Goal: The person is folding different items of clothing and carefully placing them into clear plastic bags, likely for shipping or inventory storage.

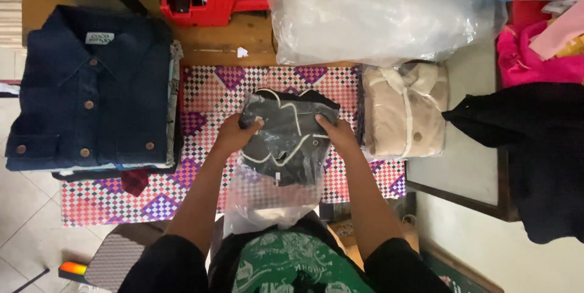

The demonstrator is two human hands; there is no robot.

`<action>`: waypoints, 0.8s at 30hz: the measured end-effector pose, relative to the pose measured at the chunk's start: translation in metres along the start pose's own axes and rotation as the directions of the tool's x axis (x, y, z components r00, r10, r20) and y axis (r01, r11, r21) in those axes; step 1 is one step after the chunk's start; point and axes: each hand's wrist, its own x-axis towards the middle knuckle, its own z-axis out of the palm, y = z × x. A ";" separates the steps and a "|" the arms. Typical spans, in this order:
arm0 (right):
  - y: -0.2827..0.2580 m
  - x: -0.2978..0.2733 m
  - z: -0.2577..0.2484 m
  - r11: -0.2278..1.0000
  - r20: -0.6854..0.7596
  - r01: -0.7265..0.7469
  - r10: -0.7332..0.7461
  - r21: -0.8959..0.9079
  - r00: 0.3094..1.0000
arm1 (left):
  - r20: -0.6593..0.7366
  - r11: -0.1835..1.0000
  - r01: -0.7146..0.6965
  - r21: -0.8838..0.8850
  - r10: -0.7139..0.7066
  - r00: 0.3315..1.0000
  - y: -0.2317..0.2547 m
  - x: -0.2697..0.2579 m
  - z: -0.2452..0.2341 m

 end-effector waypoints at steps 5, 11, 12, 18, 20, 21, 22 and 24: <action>0.016 -0.022 -0.004 0.948 0.024 0.167 -0.180 0.272 0.983 | -0.092 0.893 -0.260 -0.366 0.243 0.966 -0.028 0.010 0.006; 0.049 -0.023 -0.029 0.788 0.026 0.537 -0.570 0.303 0.821 | -0.086 0.756 -0.371 -0.539 0.389 0.917 0.019 -0.070 -0.027; 0.051 -0.030 -0.034 0.795 0.047 0.570 -0.590 0.207 0.806 | -0.132 0.793 -0.430 -0.431 0.416 0.900 0.021 -0.077 -0.027; 0.072 -0.035 -0.048 0.615 -0.031 0.742 -0.764 0.266 0.645 | -0.249 0.602 -0.627 -0.494 0.593 0.766 0.022 -0.102 -0.027; 0.055 -0.059 -0.051 0.593 -0.051 0.743 -0.770 0.309 0.636 | -0.259 0.597 -0.637 -0.487 0.598 0.759 0.032 -0.120 -0.032; 0.048 -0.073 -0.053 0.577 -0.068 0.738 -0.770 0.350 0.635 | -0.264 0.597 -0.640 -0.484 0.598 0.757 0.037 -0.130 -0.033; 0.044 -0.082 -0.050 0.577 -0.068 0.738 -0.770 0.351 0.635 | -0.264 0.597 -0.640 -0.484 0.598 0.757 0.034 -0.131 -0.036; 0.035 -0.099 -0.045 0.374 -0.102 0.858 -0.896 0.351 0.432 | -0.238 0.541 -0.616 -0.573 0.609 0.756 0.030 -0.132 -0.042</action>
